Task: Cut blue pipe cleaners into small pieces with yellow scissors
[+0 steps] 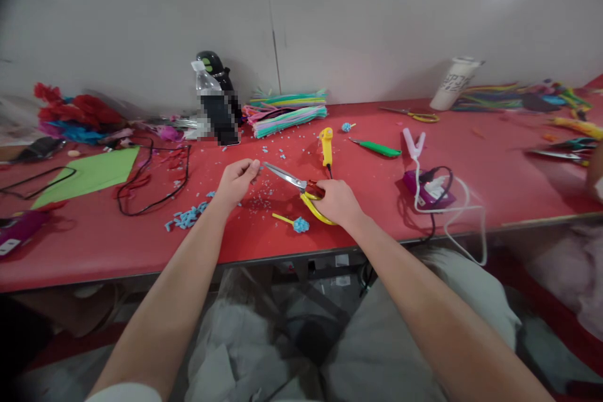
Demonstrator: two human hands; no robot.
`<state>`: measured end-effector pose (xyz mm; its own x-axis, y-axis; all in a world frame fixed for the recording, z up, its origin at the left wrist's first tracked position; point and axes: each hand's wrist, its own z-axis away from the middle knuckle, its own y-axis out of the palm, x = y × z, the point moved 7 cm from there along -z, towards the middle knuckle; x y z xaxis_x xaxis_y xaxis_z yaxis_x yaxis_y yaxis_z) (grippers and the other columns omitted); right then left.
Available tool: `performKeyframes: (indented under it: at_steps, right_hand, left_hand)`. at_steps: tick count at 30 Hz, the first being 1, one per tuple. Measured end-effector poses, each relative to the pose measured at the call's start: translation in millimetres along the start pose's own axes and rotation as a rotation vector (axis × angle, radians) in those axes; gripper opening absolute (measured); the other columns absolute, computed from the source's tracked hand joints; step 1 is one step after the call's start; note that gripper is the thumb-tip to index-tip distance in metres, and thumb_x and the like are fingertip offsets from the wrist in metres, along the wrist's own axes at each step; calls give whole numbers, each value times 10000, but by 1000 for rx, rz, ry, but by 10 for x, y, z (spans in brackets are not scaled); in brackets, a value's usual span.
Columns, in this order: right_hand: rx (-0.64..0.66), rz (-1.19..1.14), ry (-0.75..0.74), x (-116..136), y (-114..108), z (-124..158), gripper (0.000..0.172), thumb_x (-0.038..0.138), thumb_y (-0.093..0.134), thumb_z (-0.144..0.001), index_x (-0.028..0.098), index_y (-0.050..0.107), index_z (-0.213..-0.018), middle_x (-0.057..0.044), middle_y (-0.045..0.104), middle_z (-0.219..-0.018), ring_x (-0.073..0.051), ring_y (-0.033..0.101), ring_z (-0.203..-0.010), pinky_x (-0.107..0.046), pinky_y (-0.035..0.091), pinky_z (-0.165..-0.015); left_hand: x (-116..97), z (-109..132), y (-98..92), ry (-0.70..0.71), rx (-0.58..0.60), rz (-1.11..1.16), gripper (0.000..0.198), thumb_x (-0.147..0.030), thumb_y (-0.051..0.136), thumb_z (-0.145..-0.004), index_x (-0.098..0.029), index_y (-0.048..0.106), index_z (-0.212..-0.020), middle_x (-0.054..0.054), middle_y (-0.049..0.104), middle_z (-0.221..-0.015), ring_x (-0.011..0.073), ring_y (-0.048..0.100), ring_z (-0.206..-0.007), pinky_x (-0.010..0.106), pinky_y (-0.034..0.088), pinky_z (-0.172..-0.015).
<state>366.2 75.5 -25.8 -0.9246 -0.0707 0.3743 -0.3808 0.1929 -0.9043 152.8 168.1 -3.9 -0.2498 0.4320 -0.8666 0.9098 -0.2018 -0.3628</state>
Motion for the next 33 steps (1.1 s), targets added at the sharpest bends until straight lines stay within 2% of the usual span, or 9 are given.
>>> performKeyframes:
  at_steps: [18, 33]
  right_hand:
    - [64, 50, 7, -8, 25, -17, 329, 477, 526, -781, 184, 667, -732, -74, 669, -703, -156, 553, -607, -252, 262, -525]
    - [37, 22, 11, -12, 8, -8, 375, 530, 511, -786, 189, 643, -699, -71, 658, -685, -156, 544, -592, -255, 255, -525]
  left_hand:
    - [-36, 3, -4, 29, -6, -16, 411, -503, 502, -855, -149, 551, -653, -14, 492, -573, 88, 436, -541, 226, 344, -541]
    - [-49, 9, -23, 53, -22, -61, 399, -492, 500, -858, -154, 559, -655, -16, 479, -565, 92, 425, -538, 227, 335, -531]
